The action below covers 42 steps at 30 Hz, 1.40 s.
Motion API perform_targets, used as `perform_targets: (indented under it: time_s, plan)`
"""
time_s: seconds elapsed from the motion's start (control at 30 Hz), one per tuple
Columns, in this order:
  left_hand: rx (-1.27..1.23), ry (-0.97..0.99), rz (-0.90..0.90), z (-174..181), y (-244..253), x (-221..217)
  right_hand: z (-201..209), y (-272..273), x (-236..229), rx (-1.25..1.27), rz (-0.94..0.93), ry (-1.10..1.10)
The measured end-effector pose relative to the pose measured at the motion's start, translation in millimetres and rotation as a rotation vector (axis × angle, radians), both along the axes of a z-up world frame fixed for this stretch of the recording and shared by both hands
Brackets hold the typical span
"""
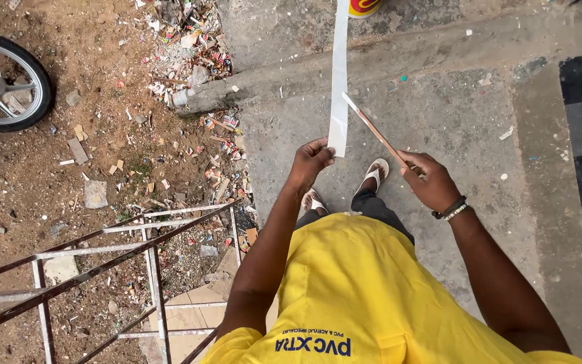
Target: Applying adhesive to a laminate strip using a brush or stick for furniture manufacturing.
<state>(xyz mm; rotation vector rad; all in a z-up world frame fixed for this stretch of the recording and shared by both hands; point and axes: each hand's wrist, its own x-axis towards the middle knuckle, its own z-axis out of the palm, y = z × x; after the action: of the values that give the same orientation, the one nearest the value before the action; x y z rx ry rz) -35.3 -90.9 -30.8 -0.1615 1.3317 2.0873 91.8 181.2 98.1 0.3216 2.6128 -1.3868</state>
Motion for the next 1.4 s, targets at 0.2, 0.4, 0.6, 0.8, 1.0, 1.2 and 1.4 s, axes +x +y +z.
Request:
perform_targets:
  time_s: [0.2,0.4,0.6,0.8,1.0,1.2,1.4]
  plan:
    - [-0.009,0.034,-0.074,-1,0,-3,1,-8,-16,0.047,0.131,-0.029]
    - [0.039,-0.002,-0.084,6,6,-9,-3,-37,1,0.025,0.081,0.037]
    - [0.135,-0.169,-0.011,12,12,-31,-26,-43,56,0.117,-0.014,0.205]
    - [0.119,-0.19,-0.007,12,31,-35,-41,-18,86,-0.089,-0.195,0.109]
    - [0.064,-0.158,-0.183,27,84,-2,-53,7,23,-0.345,-0.397,0.051]
    - [0.068,-0.106,-0.28,46,129,-1,-64,34,-18,-0.496,-0.452,0.017]
    - [0.016,-0.078,-0.306,44,167,-15,-72,68,-29,-0.607,-0.494,0.017]
